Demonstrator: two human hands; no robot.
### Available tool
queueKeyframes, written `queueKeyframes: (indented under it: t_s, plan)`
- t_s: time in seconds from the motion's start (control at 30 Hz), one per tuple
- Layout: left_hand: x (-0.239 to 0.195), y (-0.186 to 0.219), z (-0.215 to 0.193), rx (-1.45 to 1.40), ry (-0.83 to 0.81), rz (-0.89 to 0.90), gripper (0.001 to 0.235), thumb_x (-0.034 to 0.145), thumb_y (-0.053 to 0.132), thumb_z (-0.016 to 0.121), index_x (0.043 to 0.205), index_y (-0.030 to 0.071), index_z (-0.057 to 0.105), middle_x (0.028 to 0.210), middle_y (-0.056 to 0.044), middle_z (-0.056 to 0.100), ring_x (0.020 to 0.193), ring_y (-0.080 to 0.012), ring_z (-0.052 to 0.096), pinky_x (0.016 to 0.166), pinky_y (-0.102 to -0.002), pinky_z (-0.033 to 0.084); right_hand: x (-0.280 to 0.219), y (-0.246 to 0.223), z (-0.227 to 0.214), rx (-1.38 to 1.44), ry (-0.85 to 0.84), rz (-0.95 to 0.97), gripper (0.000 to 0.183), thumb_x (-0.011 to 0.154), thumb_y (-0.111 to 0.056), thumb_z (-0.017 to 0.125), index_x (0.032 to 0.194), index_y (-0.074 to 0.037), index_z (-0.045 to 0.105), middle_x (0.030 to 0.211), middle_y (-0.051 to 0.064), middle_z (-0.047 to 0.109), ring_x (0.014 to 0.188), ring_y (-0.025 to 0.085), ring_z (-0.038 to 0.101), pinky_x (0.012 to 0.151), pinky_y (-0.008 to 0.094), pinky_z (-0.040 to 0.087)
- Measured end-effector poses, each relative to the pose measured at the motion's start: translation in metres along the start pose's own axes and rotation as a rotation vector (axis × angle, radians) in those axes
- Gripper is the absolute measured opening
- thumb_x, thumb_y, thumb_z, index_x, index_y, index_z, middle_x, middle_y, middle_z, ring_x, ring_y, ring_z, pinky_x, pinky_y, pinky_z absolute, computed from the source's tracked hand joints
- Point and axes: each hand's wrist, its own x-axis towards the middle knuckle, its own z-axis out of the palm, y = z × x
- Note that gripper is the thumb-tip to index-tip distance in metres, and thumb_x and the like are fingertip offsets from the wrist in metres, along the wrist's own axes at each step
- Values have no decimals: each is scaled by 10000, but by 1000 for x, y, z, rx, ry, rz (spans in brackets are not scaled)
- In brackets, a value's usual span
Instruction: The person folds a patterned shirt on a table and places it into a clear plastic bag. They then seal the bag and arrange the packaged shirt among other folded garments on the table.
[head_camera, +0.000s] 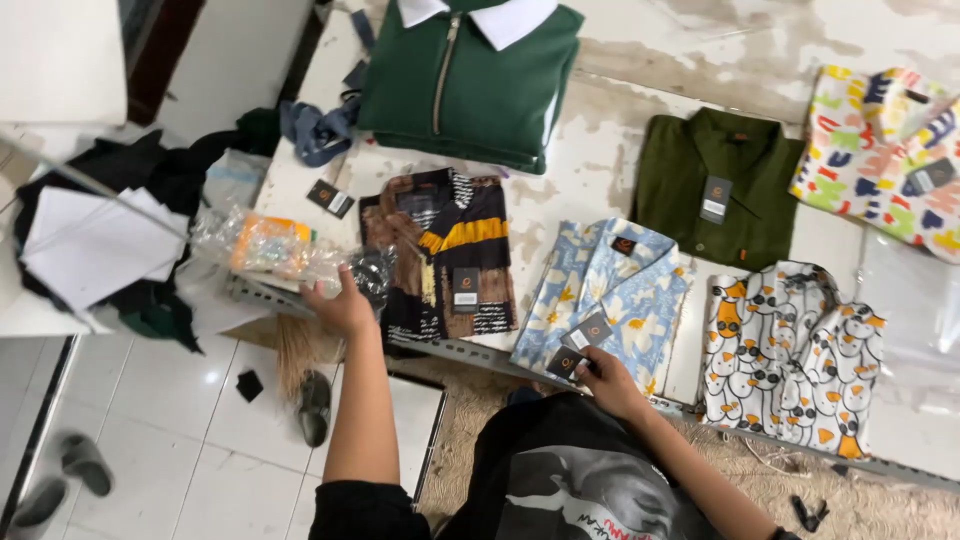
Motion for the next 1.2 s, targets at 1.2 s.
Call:
queueKeyframes:
  t_s: [1.2]
  plan:
    - [-371, 21, 54, 287, -1425, 1374, 350, 864, -25, 521, 1153, 171, 491, 945, -20, 441, 1017, -266, 477, 946, -416, 360, -106, -7, -168, -728, -80, -548, 337, 804, -52, 551, 1007, -176, 790, 695, 123, 748, 628, 404, 693, 551, 470, 546]
